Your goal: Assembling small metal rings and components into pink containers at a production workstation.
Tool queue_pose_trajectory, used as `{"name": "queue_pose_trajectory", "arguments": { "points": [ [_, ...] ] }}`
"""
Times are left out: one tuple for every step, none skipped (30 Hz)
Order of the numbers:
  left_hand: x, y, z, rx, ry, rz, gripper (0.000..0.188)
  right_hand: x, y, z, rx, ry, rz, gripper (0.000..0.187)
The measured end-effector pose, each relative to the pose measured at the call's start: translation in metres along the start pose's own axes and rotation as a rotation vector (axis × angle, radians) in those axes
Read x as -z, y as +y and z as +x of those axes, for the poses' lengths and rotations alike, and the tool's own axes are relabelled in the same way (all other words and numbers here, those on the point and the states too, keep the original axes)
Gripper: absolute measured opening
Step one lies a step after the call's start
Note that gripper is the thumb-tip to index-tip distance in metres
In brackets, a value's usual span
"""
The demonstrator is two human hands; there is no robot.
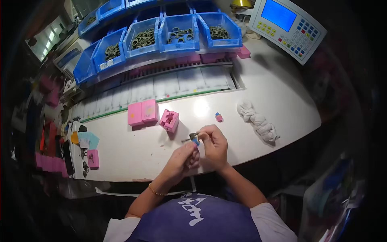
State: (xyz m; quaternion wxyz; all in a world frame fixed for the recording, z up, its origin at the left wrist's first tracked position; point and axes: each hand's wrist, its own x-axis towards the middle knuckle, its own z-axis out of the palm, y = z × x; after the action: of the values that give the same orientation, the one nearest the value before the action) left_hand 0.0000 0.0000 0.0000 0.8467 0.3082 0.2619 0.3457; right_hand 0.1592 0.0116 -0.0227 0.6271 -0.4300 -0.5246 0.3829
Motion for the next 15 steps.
{"name": "queue_pose_trajectory", "arguments": {
  "points": [
    [-0.003, -0.002, -0.005, 0.029, -0.036, -0.001, 0.032, 0.001, 0.001, 0.004, -0.031, 0.016, -0.040, 0.008],
    [-0.007, -0.002, -0.009, 0.058, -0.071, -0.002, 0.031, 0.002, 0.002, 0.009, -0.062, 0.032, -0.080, 0.009],
    [-0.013, 0.000, -0.011, 0.063, -0.079, -0.003, 0.031, 0.006, 0.001, 0.015, -0.062, 0.039, -0.086, 0.009],
    [-0.021, 0.003, -0.013, 0.074, 0.036, 0.146, 0.032, 0.010, 0.000, 0.023, 0.189, -0.056, -0.344, 0.012],
    [-0.025, 0.004, -0.013, 0.082, 0.150, 0.295, 0.033, 0.014, -0.002, 0.029, 0.440, -0.154, -0.601, 0.018],
    [-0.016, 0.002, -0.013, 0.015, 0.182, 0.424, 0.032, 0.014, -0.009, 0.032, 0.481, -0.195, -0.635, 0.028],
    [-0.011, 0.002, -0.016, 0.013, 0.186, 0.422, 0.032, 0.019, -0.008, 0.035, 0.482, -0.199, -0.632, 0.028],
    [-0.009, 0.004, -0.018, -0.067, 0.279, 0.616, 0.031, 0.029, -0.005, 0.038, 0.527, -0.098, -0.785, 0.023],
    [-0.007, 0.006, -0.019, -0.149, 0.377, 0.809, 0.030, 0.039, -0.001, 0.041, 0.574, 0.003, -0.934, 0.020],
    [-0.003, 0.008, -0.019, -0.159, 0.427, 0.823, 0.027, 0.046, 0.000, 0.043, 0.425, 0.062, -0.960, 0.022],
    [-0.004, 0.010, -0.018, -0.157, 0.429, 0.818, 0.027, 0.054, 0.001, 0.044, 0.275, 0.119, -0.982, 0.024],
    [-0.005, 0.012, -0.017, -0.256, 0.453, 0.937, 0.026, 0.061, 0.004, 0.046, 0.291, 0.041, -0.995, 0.029],
    [-0.007, 0.015, -0.017, -0.356, 0.476, 1.055, 0.026, 0.065, 0.005, 0.048, 0.288, 0.039, -0.996, 0.029],
    [-0.009, 0.019, -0.014, -0.376, 0.472, 1.086, 0.024, 0.068, 0.005, 0.051, 0.324, -0.026, -0.988, 0.029],
    [-0.008, 0.021, -0.013, -0.373, 0.486, 1.086, 0.024, 0.063, 0.004, 0.055, 0.364, -0.101, -0.969, 0.029]
  ]
}}
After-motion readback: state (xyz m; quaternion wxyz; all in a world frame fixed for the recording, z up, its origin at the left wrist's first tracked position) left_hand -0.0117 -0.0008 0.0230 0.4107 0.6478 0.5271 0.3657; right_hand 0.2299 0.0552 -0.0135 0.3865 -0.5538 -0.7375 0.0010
